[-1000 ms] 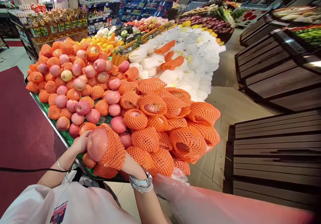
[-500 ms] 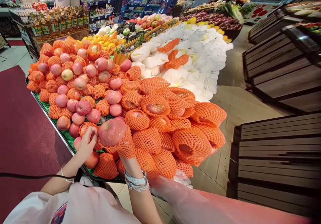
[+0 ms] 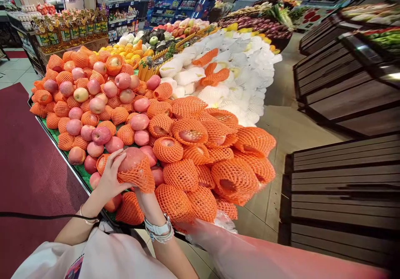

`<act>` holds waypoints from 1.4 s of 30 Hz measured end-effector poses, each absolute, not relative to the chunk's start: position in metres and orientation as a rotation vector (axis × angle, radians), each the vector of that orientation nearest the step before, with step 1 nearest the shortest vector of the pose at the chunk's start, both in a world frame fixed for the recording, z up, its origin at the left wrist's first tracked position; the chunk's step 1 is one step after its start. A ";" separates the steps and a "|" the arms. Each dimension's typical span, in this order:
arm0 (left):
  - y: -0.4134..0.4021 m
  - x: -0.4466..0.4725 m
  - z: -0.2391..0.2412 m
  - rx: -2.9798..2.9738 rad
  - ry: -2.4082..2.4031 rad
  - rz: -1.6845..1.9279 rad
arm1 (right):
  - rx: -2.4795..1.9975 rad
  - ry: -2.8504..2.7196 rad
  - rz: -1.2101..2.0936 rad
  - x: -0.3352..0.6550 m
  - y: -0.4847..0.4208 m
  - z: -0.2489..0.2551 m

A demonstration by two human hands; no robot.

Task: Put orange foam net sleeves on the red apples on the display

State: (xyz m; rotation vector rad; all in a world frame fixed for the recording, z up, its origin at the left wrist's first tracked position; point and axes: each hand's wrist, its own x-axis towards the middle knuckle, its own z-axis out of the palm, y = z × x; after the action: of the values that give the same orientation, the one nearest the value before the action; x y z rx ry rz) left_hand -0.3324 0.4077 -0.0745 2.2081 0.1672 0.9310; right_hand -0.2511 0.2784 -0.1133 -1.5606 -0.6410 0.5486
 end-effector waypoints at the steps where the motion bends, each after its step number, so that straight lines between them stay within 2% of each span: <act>1: 0.410 -0.333 -0.078 2.170 0.219 0.921 | -1.575 -0.655 0.567 -0.249 0.277 -0.110; 7: 0.419 -0.341 -0.108 1.810 0.458 0.950 | -1.646 -0.691 0.784 -0.243 0.264 -0.062; 12: 0.417 -0.344 -0.124 1.526 0.566 1.003 | -1.708 -0.876 0.765 -0.251 0.255 -0.031; 21: 0.409 -0.360 -0.130 1.553 0.559 0.996 | -1.985 -0.882 0.098 -0.265 0.270 -0.054; 24: 0.406 -0.360 -0.127 1.489 0.572 1.011 | -1.919 -0.811 0.204 -0.262 0.273 -0.050; 29: 0.404 -0.353 -0.117 1.315 0.637 1.040 | -1.681 -0.748 0.670 -0.255 0.267 -0.030; 33: 0.404 -0.348 -0.107 1.170 0.673 1.053 | -1.639 -0.820 0.748 -0.255 0.267 -0.029; 39: 0.399 -0.358 -0.099 1.213 0.655 1.017 | -1.878 -0.741 0.374 -0.261 0.275 -0.052; 42: 0.395 -0.360 -0.099 1.350 0.566 0.943 | -2.025 -0.946 0.125 -0.263 0.277 -0.060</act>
State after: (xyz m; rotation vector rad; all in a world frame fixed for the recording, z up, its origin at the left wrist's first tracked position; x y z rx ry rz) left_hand -0.3603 0.3950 -0.0986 1.3498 0.5661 0.9434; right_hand -0.2629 0.2772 -0.0600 -2.0251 -0.9460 0.1249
